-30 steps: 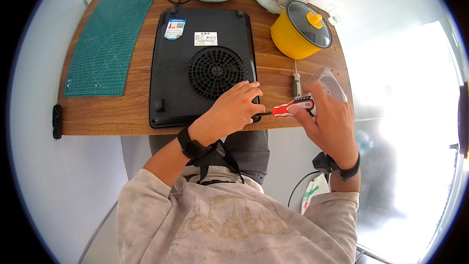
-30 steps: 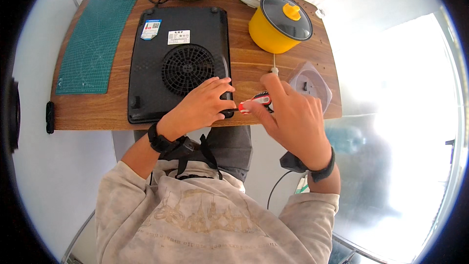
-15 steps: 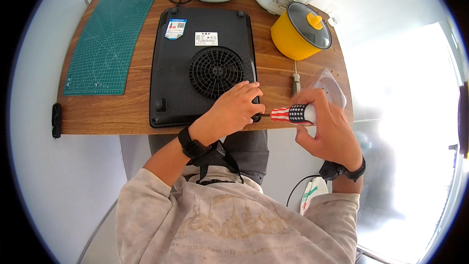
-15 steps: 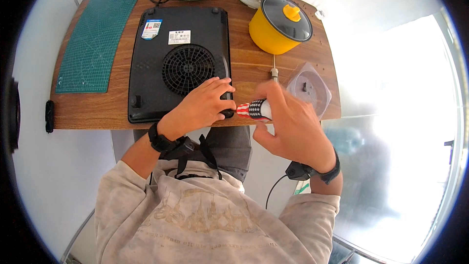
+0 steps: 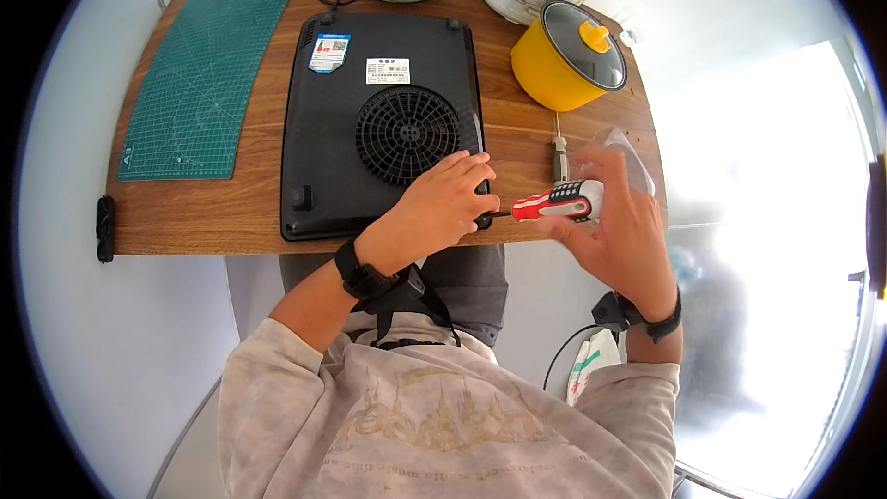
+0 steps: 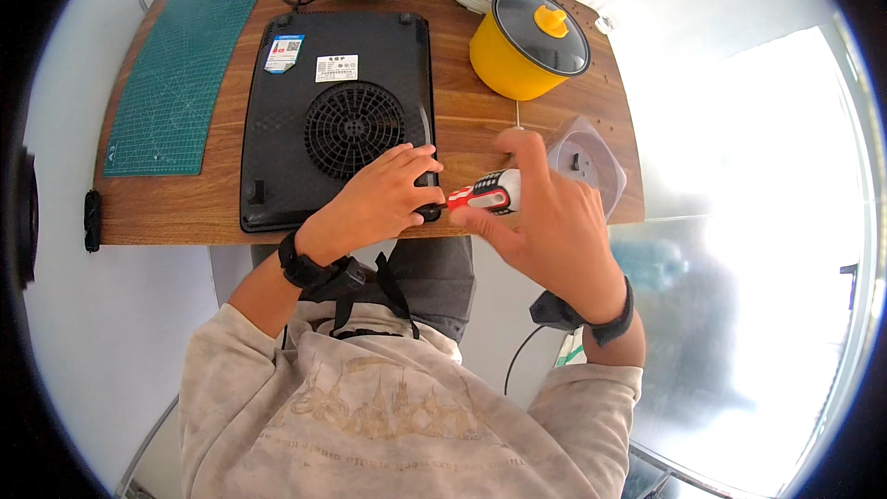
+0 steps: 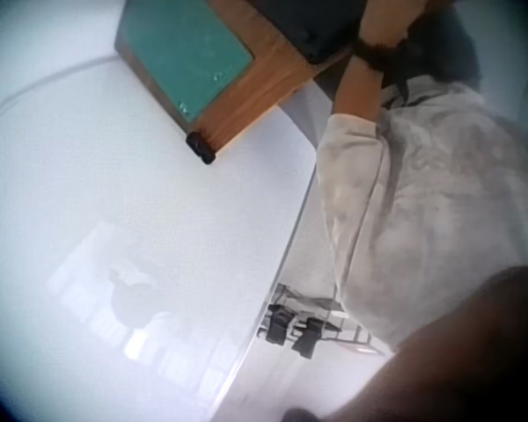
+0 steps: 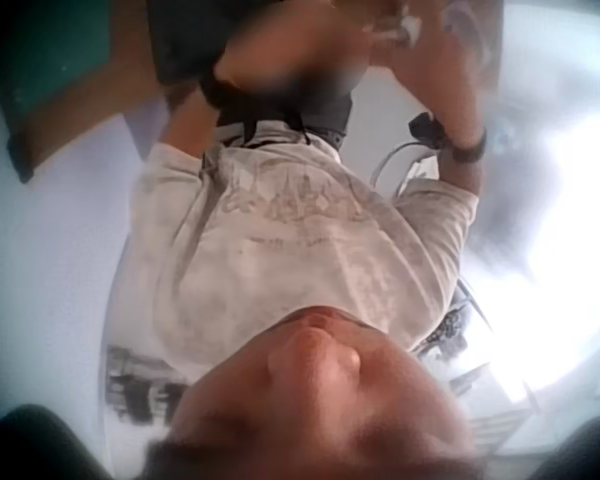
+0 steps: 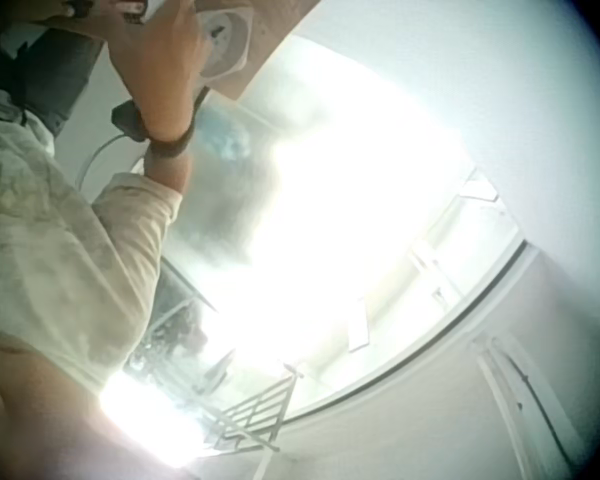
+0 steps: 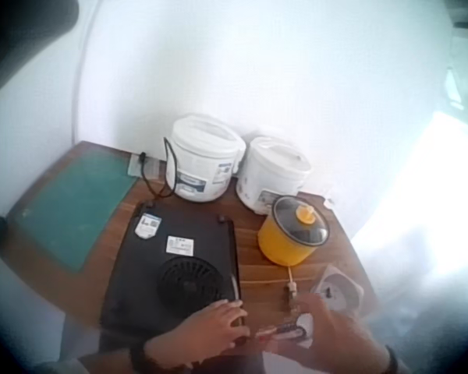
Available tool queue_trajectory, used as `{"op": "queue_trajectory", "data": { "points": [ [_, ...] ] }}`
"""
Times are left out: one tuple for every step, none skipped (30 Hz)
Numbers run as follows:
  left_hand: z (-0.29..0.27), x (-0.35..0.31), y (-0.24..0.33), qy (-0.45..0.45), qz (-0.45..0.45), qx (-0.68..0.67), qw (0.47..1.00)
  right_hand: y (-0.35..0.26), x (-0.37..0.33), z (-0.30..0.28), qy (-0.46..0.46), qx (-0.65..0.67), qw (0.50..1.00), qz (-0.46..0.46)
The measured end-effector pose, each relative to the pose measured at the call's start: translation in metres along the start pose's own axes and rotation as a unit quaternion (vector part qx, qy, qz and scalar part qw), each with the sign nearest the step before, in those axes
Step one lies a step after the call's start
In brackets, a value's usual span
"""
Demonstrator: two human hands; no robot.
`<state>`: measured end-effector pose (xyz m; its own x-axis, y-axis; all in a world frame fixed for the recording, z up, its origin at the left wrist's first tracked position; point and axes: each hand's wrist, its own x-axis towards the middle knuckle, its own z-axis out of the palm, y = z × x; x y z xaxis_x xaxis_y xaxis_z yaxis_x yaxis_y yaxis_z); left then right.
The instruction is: The person assembles an induction cooktop by securing internal components and the control panel with screws. They use a screwdriver to fasten screws into the circuit board area and then attach the main cover plate to the unit.
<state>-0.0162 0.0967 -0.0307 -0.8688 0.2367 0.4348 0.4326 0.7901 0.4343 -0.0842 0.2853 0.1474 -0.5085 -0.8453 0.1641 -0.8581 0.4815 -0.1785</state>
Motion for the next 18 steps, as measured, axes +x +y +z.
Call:
{"op": "queue_trajectory", "data": {
  "points": [
    [0.000,0.000,0.000,0.000,-0.002,-0.002,1.000,0.001,0.002,-0.001,0.033,0.017,0.998,-0.043],
    [0.000,0.000,0.000,-0.001,0.000,0.003,1.000,0.004,0.001,-0.001,0.031,0.044,0.997,-0.057],
    [0.001,0.001,0.000,-0.003,0.001,0.008,1.000,0.006,0.001,0.000,0.029,0.071,0.995,-0.071],
    [0.001,0.001,0.000,-0.004,0.003,0.013,1.000,0.010,-0.003,0.004,-0.007,0.109,0.992,-0.057],
    [0.001,0.001,0.000,-0.002,0.002,0.011,1.000,0.011,-0.004,0.005,-0.042,0.146,0.988,-0.043],
    [0.000,0.000,0.000,0.000,0.002,0.010,1.000,0.009,-0.005,0.005,-0.047,0.108,0.993,-0.004],
    [0.000,0.000,0.000,0.003,0.002,0.009,1.000,0.003,-0.004,0.005,-0.051,0.071,0.996,0.034],
    [0.000,0.000,0.000,0.000,0.001,0.003,1.000,0.001,-0.002,0.003,-0.037,0.057,0.997,0.029],
    [0.000,0.001,0.001,-0.002,0.000,-0.003,1.000,-0.002,-0.001,0.001,-0.021,0.041,0.999,0.024],
    [-0.001,0.002,0.001,-0.004,-0.001,-0.009,1.000,-0.002,0.002,-0.002,0.014,0.049,0.998,-0.025],
    [-0.001,0.001,0.001,-0.005,-0.001,-0.007,1.000,0.000,0.002,-0.002,0.013,0.066,0.996,-0.054],
    [-0.001,0.001,0.001,-0.005,-0.002,-0.006,1.000,0.002,0.003,-0.001,0.012,0.084,0.993,-0.085],
    [-0.001,0.001,0.001,-0.006,-0.002,-0.004,1.000,0.009,0.001,0.002,-0.024,0.111,0.989,-0.094],
    [-0.001,0.001,0.001,-0.004,-0.002,-0.002,1.000,0.010,0.000,0.002,-0.042,0.109,0.991,-0.063],
    [0.000,0.000,0.000,-0.002,-0.003,0.000,1.000,0.010,-0.001,0.003,-0.058,0.106,0.992,-0.031],
    [0.000,-0.001,0.000,0.000,-0.003,0.003,1.000,0.004,-0.001,0.004,-0.056,0.078,0.995,0.039],
    [0.000,-0.001,0.000,-0.001,-0.003,0.002,1.000,0.000,-0.001,0.003,-0.052,0.058,0.994,0.083],
    [0.000,0.000,0.000,-0.002,-0.003,0.002,1.000,-0.004,0.000,0.002,-0.051,0.039,0.990,0.126]
  ]
}}
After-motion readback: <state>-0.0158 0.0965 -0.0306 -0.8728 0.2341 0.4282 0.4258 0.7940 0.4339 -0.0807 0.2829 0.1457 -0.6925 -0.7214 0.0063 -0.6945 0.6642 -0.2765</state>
